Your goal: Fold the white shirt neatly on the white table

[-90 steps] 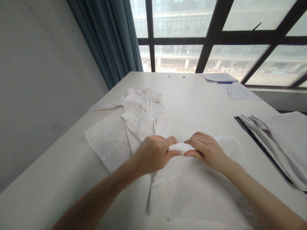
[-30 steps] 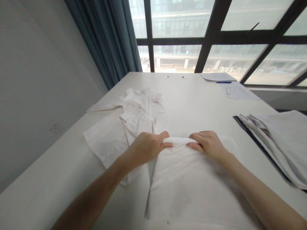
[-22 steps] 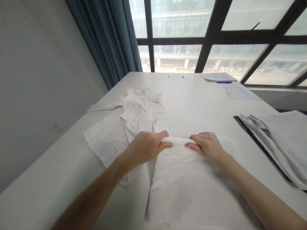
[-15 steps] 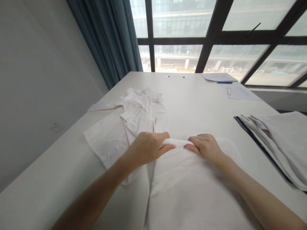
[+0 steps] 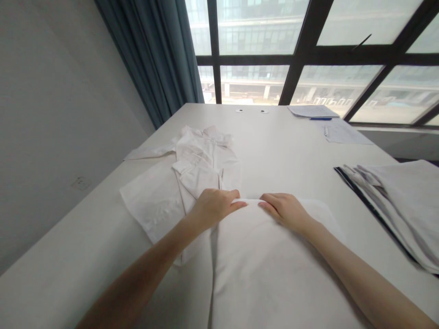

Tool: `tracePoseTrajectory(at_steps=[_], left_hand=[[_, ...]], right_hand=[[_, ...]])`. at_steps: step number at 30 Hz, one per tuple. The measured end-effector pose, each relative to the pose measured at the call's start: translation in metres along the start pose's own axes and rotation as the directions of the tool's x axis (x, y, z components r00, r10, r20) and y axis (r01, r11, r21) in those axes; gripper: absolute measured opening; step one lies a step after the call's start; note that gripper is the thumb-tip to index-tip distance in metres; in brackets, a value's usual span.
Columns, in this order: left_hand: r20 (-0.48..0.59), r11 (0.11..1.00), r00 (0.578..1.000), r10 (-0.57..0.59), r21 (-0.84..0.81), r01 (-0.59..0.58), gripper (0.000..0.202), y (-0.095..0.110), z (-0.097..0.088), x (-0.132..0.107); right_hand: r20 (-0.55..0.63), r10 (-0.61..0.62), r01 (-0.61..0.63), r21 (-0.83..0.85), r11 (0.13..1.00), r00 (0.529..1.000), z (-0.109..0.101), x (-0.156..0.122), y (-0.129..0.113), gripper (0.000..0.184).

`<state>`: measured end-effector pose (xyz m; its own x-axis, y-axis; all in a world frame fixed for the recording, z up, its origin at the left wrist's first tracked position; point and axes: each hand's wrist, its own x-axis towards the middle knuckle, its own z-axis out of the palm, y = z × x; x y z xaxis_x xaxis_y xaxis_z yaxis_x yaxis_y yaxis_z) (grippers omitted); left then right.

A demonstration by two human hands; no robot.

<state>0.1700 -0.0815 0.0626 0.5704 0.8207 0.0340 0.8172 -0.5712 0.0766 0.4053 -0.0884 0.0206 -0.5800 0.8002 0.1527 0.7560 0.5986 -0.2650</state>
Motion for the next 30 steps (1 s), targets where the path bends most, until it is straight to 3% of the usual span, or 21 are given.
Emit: tracePoseTrajectory(at_steps=[5,9,17,22,30], left_hand=[[0.014,1.000,0.999,-0.029,-0.011,0.029,0.038,-0.009,0.007,0.004],[0.015,0.999,1.000,-0.025,-0.043,0.025,0.036,-0.013,0.013,0.006],[-0.095,0.980,0.993,0.066,-0.184,-0.082,0.023,0.006,0.035,0.007],[-0.123,0.989,0.991,0.044,-0.137,-0.061,0.025,0.017,0.046,0.003],[-0.182,0.997,0.983,0.021,-0.067,-0.034,0.023,0.017,0.059,0.002]], right_hand=[[0.018,0.096,-0.096,-0.005,0.995,0.995,0.000,0.000,0.004,0.048],[-0.013,0.100,-0.100,-0.016,0.995,0.995,0.004,0.000,0.008,0.052],[-0.056,0.067,-0.073,-0.112,0.991,0.996,0.021,-0.001,0.010,0.052],[-0.058,0.065,-0.070,-0.099,0.993,0.996,0.023,-0.001,0.009,0.046],[-0.086,0.050,-0.056,-0.067,0.996,0.995,0.022,-0.001,0.006,0.041]])
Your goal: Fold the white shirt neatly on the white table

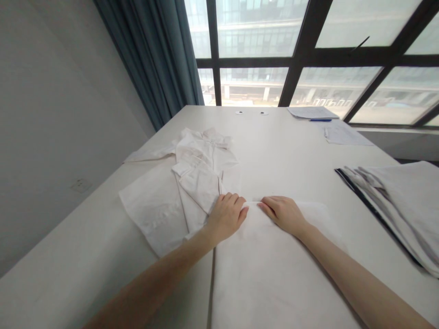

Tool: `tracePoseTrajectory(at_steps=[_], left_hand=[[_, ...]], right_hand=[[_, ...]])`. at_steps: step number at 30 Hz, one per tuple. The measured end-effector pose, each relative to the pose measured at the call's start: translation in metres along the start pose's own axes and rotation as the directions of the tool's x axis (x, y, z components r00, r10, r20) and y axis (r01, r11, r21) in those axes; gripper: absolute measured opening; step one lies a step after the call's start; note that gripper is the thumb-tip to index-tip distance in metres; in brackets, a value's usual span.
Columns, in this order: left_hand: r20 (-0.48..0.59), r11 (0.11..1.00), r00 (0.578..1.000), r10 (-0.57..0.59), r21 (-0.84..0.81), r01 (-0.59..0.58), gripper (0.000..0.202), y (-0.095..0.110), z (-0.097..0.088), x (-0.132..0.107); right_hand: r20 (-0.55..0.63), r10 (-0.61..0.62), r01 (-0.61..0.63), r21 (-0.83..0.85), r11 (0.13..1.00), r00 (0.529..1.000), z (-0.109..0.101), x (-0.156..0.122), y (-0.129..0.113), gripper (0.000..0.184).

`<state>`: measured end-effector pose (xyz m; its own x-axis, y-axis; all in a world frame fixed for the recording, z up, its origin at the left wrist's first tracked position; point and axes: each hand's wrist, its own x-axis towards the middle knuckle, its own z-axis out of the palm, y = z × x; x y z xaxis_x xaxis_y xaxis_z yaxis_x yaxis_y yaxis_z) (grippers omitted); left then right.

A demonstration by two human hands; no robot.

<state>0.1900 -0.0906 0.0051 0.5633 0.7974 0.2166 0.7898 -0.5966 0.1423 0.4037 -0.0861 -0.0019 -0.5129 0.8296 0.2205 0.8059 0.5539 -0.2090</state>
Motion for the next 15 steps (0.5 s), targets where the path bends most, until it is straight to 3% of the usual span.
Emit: tracePoseTrajectory(at_steps=[15], left_hand=[[-0.010,1.000,1.000,0.003,-0.002,-0.003,0.019,-0.0017,0.0042,-0.0017]], right_hand=[[-0.028,-0.027,0.027,-0.003,1.000,0.999,-0.0006,0.0014,-0.0011,0.036]])
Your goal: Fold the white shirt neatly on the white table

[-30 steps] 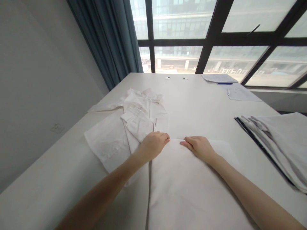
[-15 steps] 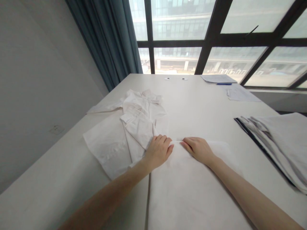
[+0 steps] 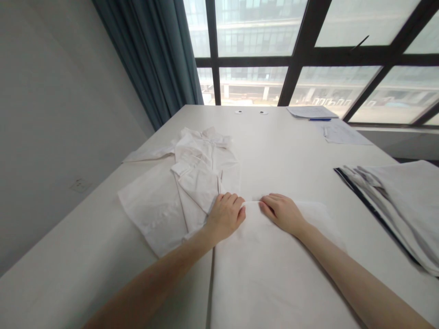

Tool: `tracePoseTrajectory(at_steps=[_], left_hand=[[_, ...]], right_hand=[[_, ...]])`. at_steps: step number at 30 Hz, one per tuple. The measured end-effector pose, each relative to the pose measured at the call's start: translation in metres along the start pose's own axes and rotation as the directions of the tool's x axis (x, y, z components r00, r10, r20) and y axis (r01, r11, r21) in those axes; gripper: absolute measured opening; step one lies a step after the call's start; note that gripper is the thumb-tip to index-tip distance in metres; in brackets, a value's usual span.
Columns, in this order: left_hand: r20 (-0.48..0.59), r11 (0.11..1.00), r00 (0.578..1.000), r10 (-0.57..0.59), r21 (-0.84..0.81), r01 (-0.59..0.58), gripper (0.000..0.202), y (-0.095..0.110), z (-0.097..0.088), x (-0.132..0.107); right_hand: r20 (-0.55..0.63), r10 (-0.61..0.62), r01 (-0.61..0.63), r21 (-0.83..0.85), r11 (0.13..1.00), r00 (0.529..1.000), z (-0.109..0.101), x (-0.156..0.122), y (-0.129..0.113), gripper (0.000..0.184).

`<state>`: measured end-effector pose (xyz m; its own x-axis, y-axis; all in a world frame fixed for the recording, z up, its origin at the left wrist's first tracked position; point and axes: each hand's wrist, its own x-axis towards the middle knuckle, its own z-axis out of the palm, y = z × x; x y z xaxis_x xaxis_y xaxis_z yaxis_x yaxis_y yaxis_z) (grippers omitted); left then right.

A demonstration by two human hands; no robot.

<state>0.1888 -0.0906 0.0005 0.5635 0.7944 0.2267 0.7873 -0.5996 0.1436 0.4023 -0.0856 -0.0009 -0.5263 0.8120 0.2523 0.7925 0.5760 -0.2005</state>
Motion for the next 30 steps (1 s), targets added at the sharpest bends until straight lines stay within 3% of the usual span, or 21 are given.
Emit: tracePoseTrajectory(at_steps=[30], left_hand=[[-0.008,1.000,1.000,0.000,0.031,0.001,0.015,-0.0017,0.0039,0.0023]], right_hand=[[0.036,0.036,-0.037,0.015,0.999,0.999,0.0026,0.0016,0.0010,0.026]])
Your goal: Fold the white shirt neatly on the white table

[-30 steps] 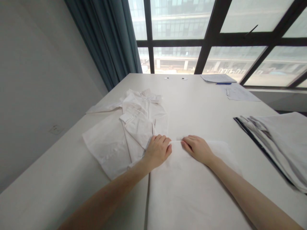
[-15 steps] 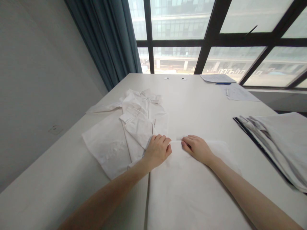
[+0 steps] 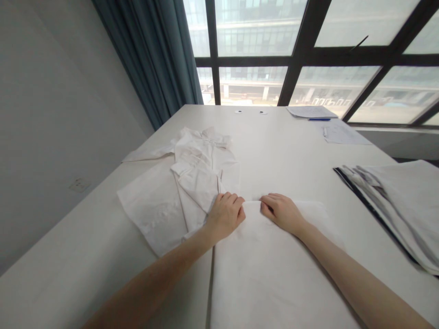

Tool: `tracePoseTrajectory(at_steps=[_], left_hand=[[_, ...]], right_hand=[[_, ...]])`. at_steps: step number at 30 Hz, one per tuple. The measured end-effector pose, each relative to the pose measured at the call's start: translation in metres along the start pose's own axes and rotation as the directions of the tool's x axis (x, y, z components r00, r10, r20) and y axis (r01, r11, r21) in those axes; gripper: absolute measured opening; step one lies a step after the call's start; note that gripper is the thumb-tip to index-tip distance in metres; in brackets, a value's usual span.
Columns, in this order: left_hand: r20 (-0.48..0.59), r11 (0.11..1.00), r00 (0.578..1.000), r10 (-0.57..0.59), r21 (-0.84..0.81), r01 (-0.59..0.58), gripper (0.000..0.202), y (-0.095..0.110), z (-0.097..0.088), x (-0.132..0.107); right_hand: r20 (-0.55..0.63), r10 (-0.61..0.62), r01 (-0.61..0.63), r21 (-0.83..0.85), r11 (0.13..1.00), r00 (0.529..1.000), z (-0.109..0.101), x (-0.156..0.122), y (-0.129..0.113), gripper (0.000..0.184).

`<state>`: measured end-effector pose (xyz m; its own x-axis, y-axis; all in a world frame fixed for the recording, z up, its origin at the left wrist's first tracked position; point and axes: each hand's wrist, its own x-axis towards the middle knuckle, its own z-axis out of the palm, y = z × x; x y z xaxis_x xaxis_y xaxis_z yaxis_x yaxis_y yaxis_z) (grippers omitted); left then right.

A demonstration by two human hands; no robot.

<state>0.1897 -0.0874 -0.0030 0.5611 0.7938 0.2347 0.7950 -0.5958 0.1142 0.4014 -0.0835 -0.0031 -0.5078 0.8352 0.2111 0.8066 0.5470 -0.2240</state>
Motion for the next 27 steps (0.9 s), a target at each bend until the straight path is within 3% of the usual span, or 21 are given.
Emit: tracePoseTrajectory(at_steps=[19,27], left_hand=[[0.005,0.999,0.999,0.033,0.024,-0.033,0.013,-0.002,-0.002,0.001],[0.041,0.990,0.997,0.063,0.121,-0.068,0.012,-0.003,-0.007,0.005]], right_hand=[[0.042,0.022,-0.024,0.045,0.999,0.999,-0.005,-0.001,-0.001,0.024],[0.179,0.058,-0.083,0.135,0.987,0.982,-0.021,0.000,0.008,0.031]])
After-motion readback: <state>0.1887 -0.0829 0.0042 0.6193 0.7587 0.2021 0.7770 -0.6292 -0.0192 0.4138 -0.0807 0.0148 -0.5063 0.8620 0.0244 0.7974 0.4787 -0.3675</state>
